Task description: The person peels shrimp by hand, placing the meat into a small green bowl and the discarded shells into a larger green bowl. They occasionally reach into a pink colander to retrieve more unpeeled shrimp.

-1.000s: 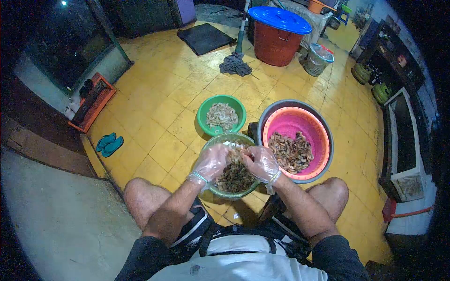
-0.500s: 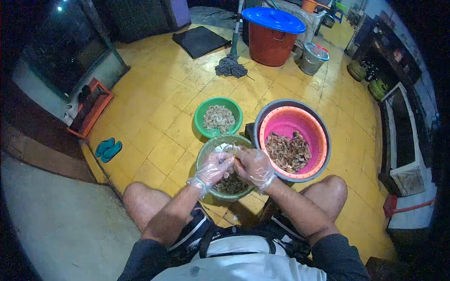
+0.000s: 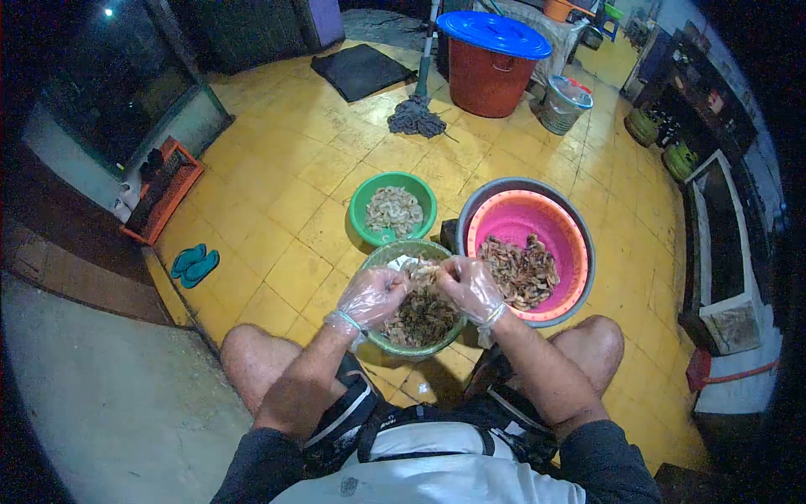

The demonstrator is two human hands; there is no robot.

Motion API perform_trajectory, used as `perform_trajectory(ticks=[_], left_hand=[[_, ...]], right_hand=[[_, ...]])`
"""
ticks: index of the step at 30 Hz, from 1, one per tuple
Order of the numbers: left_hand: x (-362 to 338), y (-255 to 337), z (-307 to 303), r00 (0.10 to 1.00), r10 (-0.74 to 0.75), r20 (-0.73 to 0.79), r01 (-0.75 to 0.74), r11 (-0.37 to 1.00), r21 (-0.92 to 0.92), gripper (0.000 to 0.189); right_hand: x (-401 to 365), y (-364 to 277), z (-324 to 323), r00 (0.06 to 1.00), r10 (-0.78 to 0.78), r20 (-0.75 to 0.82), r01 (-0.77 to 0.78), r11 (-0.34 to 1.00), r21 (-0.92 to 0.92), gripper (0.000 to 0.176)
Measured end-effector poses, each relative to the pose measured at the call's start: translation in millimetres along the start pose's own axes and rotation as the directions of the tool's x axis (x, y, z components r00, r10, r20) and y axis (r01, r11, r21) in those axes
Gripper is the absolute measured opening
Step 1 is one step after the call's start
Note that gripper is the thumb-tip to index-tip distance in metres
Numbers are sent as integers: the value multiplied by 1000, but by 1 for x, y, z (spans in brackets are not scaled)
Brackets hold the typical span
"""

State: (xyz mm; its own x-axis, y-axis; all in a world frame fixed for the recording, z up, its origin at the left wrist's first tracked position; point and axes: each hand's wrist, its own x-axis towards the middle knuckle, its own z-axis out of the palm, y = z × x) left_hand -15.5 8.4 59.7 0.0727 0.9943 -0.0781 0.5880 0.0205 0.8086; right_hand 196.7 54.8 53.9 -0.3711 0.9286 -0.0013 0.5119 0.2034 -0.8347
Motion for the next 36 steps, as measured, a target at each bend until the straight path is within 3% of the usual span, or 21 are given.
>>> perform_trajectory(ticks=[2, 3, 5, 6, 7, 8, 11, 13, 16, 17, 19, 24, 26, 28, 29, 31, 33, 35, 36], left_hand=[[1, 2, -7, 965, -128, 230, 93, 983, 156, 28], [1, -1, -5, 965, -128, 230, 93, 983, 156, 28], [-1, -7, 3, 985, 151, 80, -165, 963, 215, 31], [-1, -6, 7, 985, 150, 80, -164, 963, 215, 31], [-1, -4, 14, 995, 83, 51, -78, 993, -93, 27], [0, 1, 17, 999, 9, 42, 8, 919, -394, 24], [-2, 11, 19, 996, -26, 80, 66, 834, -547, 26], [0, 2, 26, 994, -81, 71, 107, 821, -560, 25], [3, -14, 38, 989, -142, 40, 139, 807, -574, 25], [3, -14, 40, 989, -149, 17, 131, 807, -576, 25], [2, -14, 45, 989, -147, -21, 111, 828, -549, 25], [2, -14, 44, 990, -114, -78, 63, 874, -481, 23], [4, -17, 46, 992, -117, -42, 72, 818, -571, 21], [3, -13, 41, 993, -114, 7, 94, 781, -617, 21], [3, -9, 38, 993, -108, 56, 118, 742, -660, 20], [5, -11, 39, 994, -106, 26, 97, 734, -673, 20], [5, -8, 35, 994, -106, -5, 74, 726, -684, 19], [5, -6, 31, 981, -196, 14, 134, 611, -781, 19], [5, -8, 30, 981, -196, 13, 132, 610, -781, 19]], right_hand=[[3, -3, -5, 999, 9, 49, -9, 1000, -2, 23], [4, -4, -7, 995, 21, 98, -20, 1000, -4, 23], [1, -7, -6, 993, 24, 117, -29, 999, 44, 22], [0, -8, -5, 991, 26, 135, -39, 995, 93, 22], [-1, -6, -3, 990, 26, 135, -38, 995, 94, 22], [-1, -5, 0, 993, -13, 118, 5, 997, 74, 22], [-4, -7, 4, 996, -42, 74, 40, 999, 31, 20], [-8, -13, 7, 999, -31, 43, 31, 999, 12, 21], [-9, -3, 18, 928, -370, -53, 359, 922, -149, 20], [-9, -5, 17, 928, -368, -54, 357, 922, -149, 20], [-11, -9, 17, 927, -375, -3, 349, 866, -357, 17], [-8, 1, 19, 925, -375, -52, 346, 893, -287, 17], [-6, 1, 17, 918, -387, -91, 358, 905, -229, 16], [-4, 1, 14, 976, -207, -66, 198, 973, -119, 17], [-3, 0, 11, 976, -207, -66, 199, 973, -119, 17], [-3, -5, 6, 1000, -20, -22, 21, 998, 67, 21], [1, 5, 3, 999, 30, 30, -31, 999, 43, 22], [2, 2, -1, 993, 81, 81, -82, 996, 16, 23], [-1, -9, -8, 991, 88, 98, -79, 992, -95, 21]])
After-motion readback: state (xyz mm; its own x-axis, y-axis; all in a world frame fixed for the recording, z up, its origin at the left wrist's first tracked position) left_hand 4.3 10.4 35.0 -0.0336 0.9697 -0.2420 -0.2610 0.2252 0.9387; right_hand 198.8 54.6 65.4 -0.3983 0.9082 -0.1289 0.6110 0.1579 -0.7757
